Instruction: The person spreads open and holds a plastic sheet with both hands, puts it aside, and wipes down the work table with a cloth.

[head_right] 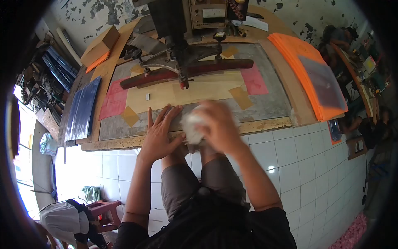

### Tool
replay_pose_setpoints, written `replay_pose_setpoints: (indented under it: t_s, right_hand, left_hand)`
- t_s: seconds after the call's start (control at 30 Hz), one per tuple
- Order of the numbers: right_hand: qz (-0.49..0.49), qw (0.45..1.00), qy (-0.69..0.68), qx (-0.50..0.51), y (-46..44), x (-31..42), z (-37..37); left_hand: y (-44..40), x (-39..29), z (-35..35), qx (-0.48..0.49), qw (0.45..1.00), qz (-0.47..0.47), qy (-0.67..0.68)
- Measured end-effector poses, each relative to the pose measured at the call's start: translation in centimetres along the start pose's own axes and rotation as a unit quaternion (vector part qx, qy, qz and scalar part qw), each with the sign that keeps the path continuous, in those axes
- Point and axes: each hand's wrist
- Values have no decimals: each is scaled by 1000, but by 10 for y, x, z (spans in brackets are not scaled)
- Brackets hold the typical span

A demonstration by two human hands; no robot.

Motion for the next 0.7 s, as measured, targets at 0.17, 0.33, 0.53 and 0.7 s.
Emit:
replay_pose_setpoints:
  t_s: [0.17, 0.33, 0.53, 0.7]
  right_hand:
    - [-183, 977, 100, -49, -12, -39, 6]
    - [36, 995, -72, 52, -13, 24, -12]
    - [-74, 997, 12, 2, -12, 8, -12]
    - [31, 999, 7, -2, 47, 8, 22]
  left_hand:
    - [-1, -5, -6, -30, 999, 9, 19]
    - [-1, -4, -5, -22, 1000, -3, -3]
    - [0, -2, -8, -30, 999, -10, -3]
    - [2, 1, -9, -13, 999, -10, -35]
Point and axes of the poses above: each hand's wrist, its own y-axis away from the middle knuckle, its own z-axis out of the back of the hand, x = y × z, and after that the axes turned 9 degrees about y, right-handed
